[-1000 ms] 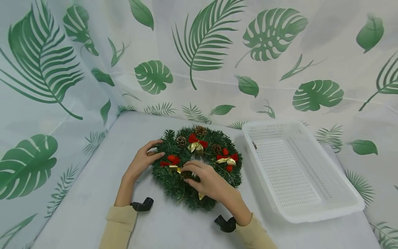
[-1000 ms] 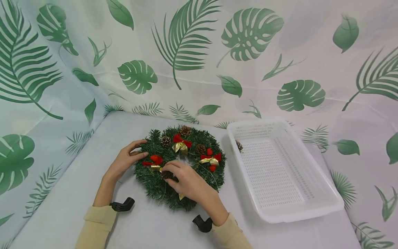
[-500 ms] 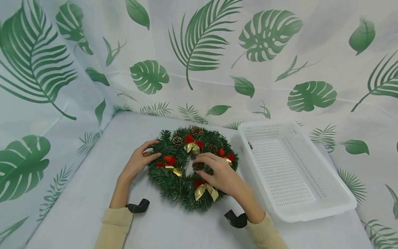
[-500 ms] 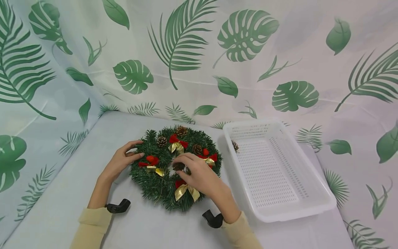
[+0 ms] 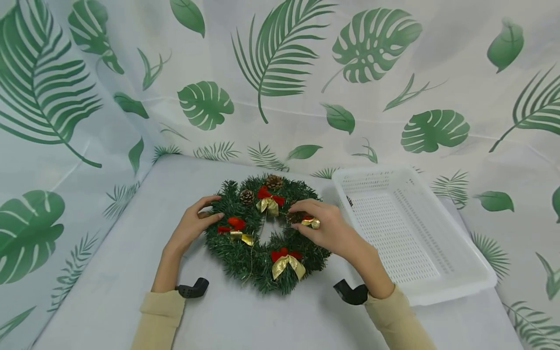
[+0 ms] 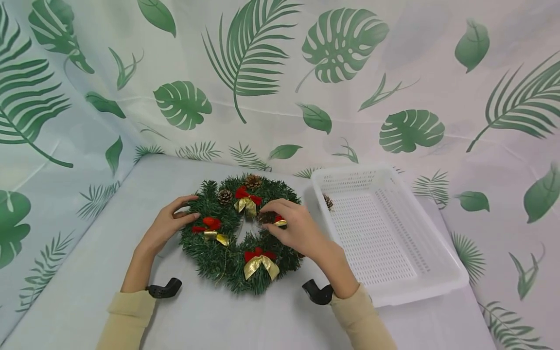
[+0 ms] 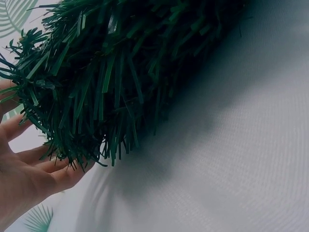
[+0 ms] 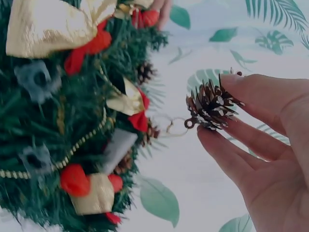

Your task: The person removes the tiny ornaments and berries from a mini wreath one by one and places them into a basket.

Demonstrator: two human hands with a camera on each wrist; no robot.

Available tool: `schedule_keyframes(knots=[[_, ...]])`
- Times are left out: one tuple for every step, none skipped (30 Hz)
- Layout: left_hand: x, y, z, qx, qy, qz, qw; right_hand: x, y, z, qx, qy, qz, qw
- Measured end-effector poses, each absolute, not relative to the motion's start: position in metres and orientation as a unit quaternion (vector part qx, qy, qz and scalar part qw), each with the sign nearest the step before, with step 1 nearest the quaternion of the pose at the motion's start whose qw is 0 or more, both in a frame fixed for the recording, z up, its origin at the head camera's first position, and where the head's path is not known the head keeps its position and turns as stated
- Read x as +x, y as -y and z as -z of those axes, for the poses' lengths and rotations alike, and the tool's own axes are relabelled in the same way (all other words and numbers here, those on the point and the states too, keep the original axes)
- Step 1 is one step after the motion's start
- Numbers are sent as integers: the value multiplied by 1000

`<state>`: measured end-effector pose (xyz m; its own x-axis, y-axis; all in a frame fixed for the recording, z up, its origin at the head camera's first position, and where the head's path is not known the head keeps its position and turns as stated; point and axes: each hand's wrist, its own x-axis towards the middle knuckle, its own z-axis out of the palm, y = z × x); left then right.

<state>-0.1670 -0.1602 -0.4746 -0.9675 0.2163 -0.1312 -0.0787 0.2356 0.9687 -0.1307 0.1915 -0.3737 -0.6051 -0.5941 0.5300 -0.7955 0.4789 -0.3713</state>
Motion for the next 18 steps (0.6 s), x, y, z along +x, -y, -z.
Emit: schedule_keyframes(knots=[[-167, 160, 475, 44, -777, -617, 120, -132, -194, 371, 410, 845, -304, 160], [-167, 160, 475, 43, -777, -617, 120, -133, -196, 369, 407, 847, -305, 153], [-167, 160, 475, 43, -777, -617, 120, -134, -199, 366, 403, 850, -305, 146], [-167, 160, 475, 42, -776, -618, 120, -136, -202, 363, 399, 854, -305, 140], [-167, 160, 475, 41, -776, -618, 120, -137, -204, 360, 394, 857, -304, 134], [-167, 160, 476, 40, -775, -619, 120, -138, -207, 357, 388, 862, -302, 128], [-167, 160, 476, 40, -775, -619, 120, -139, -209, 354, 380, 866, -300, 123], [-167, 160, 477, 40, -775, -620, 120, -140, -211, 352, 370, 871, -301, 116], [-167, 160, 477, 39, -775, -620, 120, -141, -214, 350, 361, 875, -304, 108], [-168, 160, 477, 39, -775, -620, 120, -142, -216, 348, 352, 877, -310, 100], [-168, 160, 477, 39, -775, -620, 119, -143, -218, 347, 343, 879, -318, 93], [-168, 160, 477, 39, -775, -620, 119, -144, -220, 346, 335, 880, -326, 87], [-168, 160, 477, 40, -776, -619, 118, -144, -222, 346, 327, 880, -335, 81], [-168, 160, 477, 40, -776, -618, 118, -145, -225, 345, 320, 879, -345, 75], [-168, 160, 477, 40, -776, -618, 118, -146, -227, 346, 315, 878, -353, 71], [-168, 161, 477, 40, -776, -618, 118, -146, -229, 346, 307, 879, -359, 67], [-168, 161, 478, 40, -776, -618, 119, -147, -232, 346, 299, 880, -365, 62], [-168, 161, 478, 40, -776, -618, 120, -147, -234, 346, 291, 880, -372, 55]])
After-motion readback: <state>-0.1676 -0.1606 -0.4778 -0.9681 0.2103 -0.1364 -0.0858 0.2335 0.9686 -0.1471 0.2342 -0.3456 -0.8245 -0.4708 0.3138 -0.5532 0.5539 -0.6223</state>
